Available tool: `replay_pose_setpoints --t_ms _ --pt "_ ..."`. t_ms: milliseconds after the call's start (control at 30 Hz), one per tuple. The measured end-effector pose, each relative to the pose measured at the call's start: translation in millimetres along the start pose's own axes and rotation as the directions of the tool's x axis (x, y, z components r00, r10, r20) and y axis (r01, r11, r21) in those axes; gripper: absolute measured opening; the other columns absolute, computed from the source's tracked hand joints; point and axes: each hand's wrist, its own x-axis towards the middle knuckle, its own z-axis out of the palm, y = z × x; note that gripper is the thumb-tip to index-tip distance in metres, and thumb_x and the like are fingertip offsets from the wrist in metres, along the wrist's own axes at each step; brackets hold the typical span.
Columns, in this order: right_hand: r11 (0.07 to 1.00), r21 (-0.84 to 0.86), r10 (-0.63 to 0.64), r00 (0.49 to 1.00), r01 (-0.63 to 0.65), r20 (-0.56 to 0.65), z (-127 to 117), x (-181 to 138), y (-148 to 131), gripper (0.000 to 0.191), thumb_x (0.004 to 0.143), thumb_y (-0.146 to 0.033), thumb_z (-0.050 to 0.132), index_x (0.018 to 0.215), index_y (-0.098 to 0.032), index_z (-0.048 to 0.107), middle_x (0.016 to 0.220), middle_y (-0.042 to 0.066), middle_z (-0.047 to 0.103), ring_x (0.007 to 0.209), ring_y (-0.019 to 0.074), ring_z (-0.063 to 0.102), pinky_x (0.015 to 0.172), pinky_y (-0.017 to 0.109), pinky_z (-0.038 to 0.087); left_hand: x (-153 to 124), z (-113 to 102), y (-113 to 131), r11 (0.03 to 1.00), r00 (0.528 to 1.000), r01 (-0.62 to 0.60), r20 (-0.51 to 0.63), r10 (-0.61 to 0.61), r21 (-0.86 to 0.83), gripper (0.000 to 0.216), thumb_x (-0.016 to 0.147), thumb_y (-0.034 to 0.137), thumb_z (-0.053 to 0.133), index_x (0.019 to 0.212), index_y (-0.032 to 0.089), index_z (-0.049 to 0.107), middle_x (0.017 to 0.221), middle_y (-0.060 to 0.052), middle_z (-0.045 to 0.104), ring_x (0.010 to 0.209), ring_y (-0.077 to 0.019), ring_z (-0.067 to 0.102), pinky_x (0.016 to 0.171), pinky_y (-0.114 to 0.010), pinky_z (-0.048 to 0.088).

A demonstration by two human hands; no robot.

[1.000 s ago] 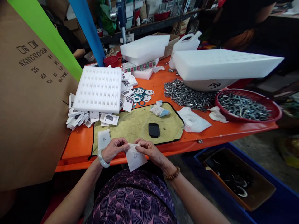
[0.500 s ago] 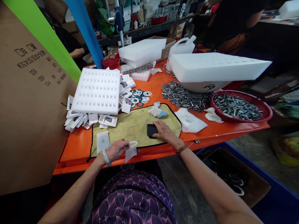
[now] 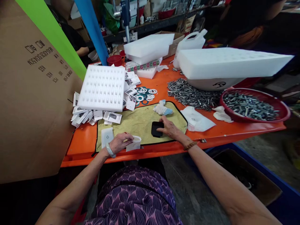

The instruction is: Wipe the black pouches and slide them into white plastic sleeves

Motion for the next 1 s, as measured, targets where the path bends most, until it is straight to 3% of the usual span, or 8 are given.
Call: replay_pose_setpoints --t_ms 100,167,267,367,500,767,867,1000 --pt "0.942 0.336 0.04 0.993 -0.001 -0.108 -1.9 -13.1 -38.8 0.036 0.068 -0.039 0.07 0.085 -0.024 0.042 0.067 -0.003 0.053 0.054 0.0147 0.051 0.051 0.028 0.042 -3.8 -4.0 6.4 0.995 0.999 -0.032 0.0 0.032 -0.098 0.01 0.081 0.018 0.057 0.083 0.017 0.067 0.087 -0.005 0.07 0.081 -0.0162 0.062 0.077 -0.027 0.046" --pt "0.815 0.578 0.041 0.991 0.038 -0.124 1.1 -21.8 -71.6 0.043 0.067 -0.043 0.073 0.089 -0.025 0.041 0.067 -0.004 0.055 0.053 0.0144 0.053 0.048 0.028 0.045 -7.0 -6.4 14.0 0.983 0.997 -0.071 -0.015 0.07 -0.167 0.01 0.081 0.019 0.057 0.083 0.016 0.066 0.091 -0.007 0.071 0.085 -0.0169 0.063 0.08 -0.028 0.047" --pt "0.664 0.74 0.005 0.988 0.11 -0.151 10.6 -32.7 -113.6 0.047 0.066 -0.043 0.077 0.091 -0.025 0.041 0.072 -0.004 0.058 0.055 0.0127 0.055 0.048 0.026 0.049 -12.5 -10.1 26.6 0.968 0.993 -0.113 -0.05 0.104 -0.222 0.01 0.081 0.02 0.058 0.078 0.016 0.066 0.089 -0.008 0.07 0.085 -0.0173 0.063 0.08 -0.029 0.046" --pt "0.611 0.783 -0.001 0.988 0.122 -0.153 20.8 -39.5 -132.4 0.045 0.067 -0.041 0.078 0.091 -0.024 0.043 0.072 -0.005 0.058 0.056 0.0106 0.055 0.047 0.023 0.048 -19.1 -13.0 36.1 0.96 0.989 -0.109 -0.126 0.078 -0.257 0.015 0.081 0.027 0.061 0.073 0.015 0.066 0.08 -0.006 0.067 0.078 -0.0161 0.06 0.076 -0.028 0.045" --pt "0.6 0.795 -0.013 0.995 0.089 -0.101 28.5 -44.2 -133.6 0.043 0.067 -0.039 0.078 0.091 -0.024 0.046 0.072 -0.005 0.058 0.055 0.0099 0.053 0.045 0.022 0.046 -26.5 -13.4 44.9 0.941 0.978 -0.074 -0.21 0.004 -0.33 0.022 0.079 0.035 0.066 0.07 0.015 0.066 0.074 -0.005 0.063 0.074 -0.0153 0.056 0.073 -0.028 0.043" --pt "0.741 0.663 -0.173 0.984 0.101 0.044 13.3 -54.8 -138.0 0.025 0.074 -0.034 0.072 0.088 -0.021 0.056 0.074 -0.002 0.059 0.064 0.0122 0.055 0.055 0.024 0.047 -33.2 -1.7 55.9 0.866 0.979 0.017 -0.169 -0.116 -0.499 0.028 0.074 0.041 0.072 0.07 0.014 0.066 0.067 -0.001 0.057 0.064 -0.011 0.049 0.061 -0.024 0.038" --pt "0.72 0.691 -0.109 0.994 0.063 0.023 13.0 -57.4 -138.0 0.029 0.071 -0.037 0.073 0.088 -0.021 0.055 0.075 -0.002 0.06 0.064 0.0128 0.056 0.054 0.025 0.048 -34.3 3.7 56.3 0.806 0.971 0.036 -0.171 -0.169 -0.591 0.03 0.07 0.042 0.075 0.069 0.014 0.062 0.066 0.001 0.054 0.06 -0.0087 0.046 0.056 -0.022 0.036" --pt "0.613 0.787 0.091 0.996 -0.072 0.02 26.2 -59.1 -136.8 0.042 0.065 -0.043 0.077 0.091 -0.022 0.051 0.072 -0.003 0.061 0.053 0.0106 0.053 0.042 0.022 0.045 -33.1 11.7 57.3 0.767 0.942 0.028 -0.24 -0.235 -0.641 0.034 0.066 0.042 0.078 0.065 0.015 0.057 0.063 0.003 0.05 0.056 -0.0069 0.044 0.053 -0.021 0.037"
